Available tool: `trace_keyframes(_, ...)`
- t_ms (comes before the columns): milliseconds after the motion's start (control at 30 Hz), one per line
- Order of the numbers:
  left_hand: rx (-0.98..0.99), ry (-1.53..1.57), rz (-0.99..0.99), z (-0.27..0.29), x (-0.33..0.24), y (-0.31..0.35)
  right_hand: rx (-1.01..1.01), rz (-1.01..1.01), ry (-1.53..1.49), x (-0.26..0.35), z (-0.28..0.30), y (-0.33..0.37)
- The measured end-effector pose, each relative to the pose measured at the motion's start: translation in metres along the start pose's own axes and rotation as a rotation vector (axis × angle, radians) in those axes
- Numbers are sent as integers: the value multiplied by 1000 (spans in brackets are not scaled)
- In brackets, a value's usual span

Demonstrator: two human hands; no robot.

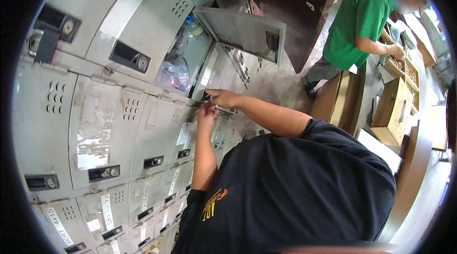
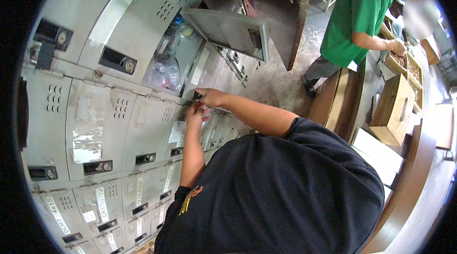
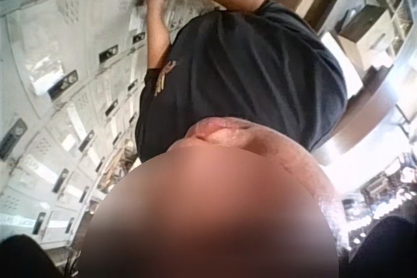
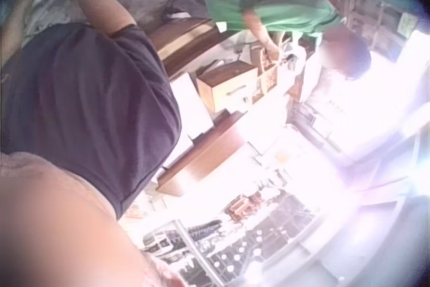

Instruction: The person walks through a warehouse and opens several small metal lockers. They remove multiple plastic-wrapped packages from the lockers and place them on a nearby table.

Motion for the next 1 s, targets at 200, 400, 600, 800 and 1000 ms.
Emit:
trace_keyframes(200,-45,146,12,-24,-21,-15,-77,13,-303,-11,-16,3)
trace_keyframes(400,-112,153,-44,-18,-22,-14,-32,70,-377,-7,-28,-1)
trace_keyframes(600,-100,-55,-82,2,3,34,207,-89,-485,13,-45,2)
trace_keyframes(800,-21,-44,24,-10,47,63,-76,-75,-362,-3,-29,-13)
trace_keyframes(1000,-136,183,127,-4,93,101,-143,-35,-314,-21,-23,-12)
Point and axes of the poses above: each hand's wrist, its own y-axis away from the middle knuckle, its own z-axis out of the back of the hand, x = y × z, the point moved 7 cm from there along -y, towards the middle knuckle, and after that the axes turned 15 degrees about x, right-handed, at the moved point
